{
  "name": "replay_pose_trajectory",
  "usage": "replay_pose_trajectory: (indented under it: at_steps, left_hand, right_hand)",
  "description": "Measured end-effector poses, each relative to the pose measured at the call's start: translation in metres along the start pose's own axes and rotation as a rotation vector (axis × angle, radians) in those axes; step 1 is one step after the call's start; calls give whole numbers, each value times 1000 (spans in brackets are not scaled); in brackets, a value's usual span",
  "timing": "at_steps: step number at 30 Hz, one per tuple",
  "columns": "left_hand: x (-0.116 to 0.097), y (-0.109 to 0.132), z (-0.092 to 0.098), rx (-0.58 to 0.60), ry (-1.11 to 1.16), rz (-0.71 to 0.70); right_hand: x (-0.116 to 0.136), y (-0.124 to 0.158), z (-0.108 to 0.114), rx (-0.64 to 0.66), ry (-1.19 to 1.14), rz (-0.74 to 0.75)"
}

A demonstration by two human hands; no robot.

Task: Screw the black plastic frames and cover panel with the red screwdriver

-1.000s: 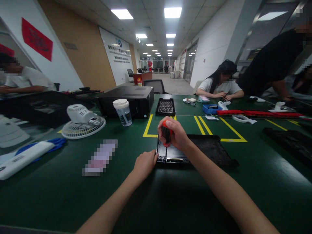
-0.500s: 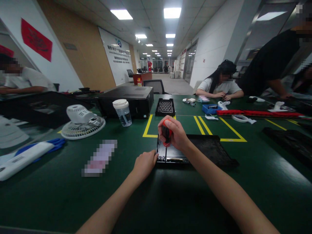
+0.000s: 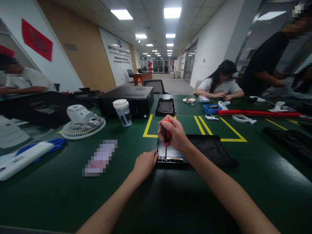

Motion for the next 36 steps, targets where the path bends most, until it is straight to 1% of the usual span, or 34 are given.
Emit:
replay_pose_trajectory:
  at_steps: [11,23,36]
  left_hand:
    - [-3,2,2,37,5,42]
    - [-1,1,1,18,10,15]
    - [2,-1,-1,-2,1,-2]
  right_hand:
    - [5,2,0,-18,63,9]
    - [7,3,2,-107,132,24]
    - [9,7,9,-221,230,4]
Point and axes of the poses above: each hand's wrist, its own y-axis away from the middle knuckle, its own z-axis out of the back of the hand, x = y × z, the point moved 7 cm from there along -y, towards the middle knuckle, and after that the axes turned 15 degrees about y, right-handed, at the moved point
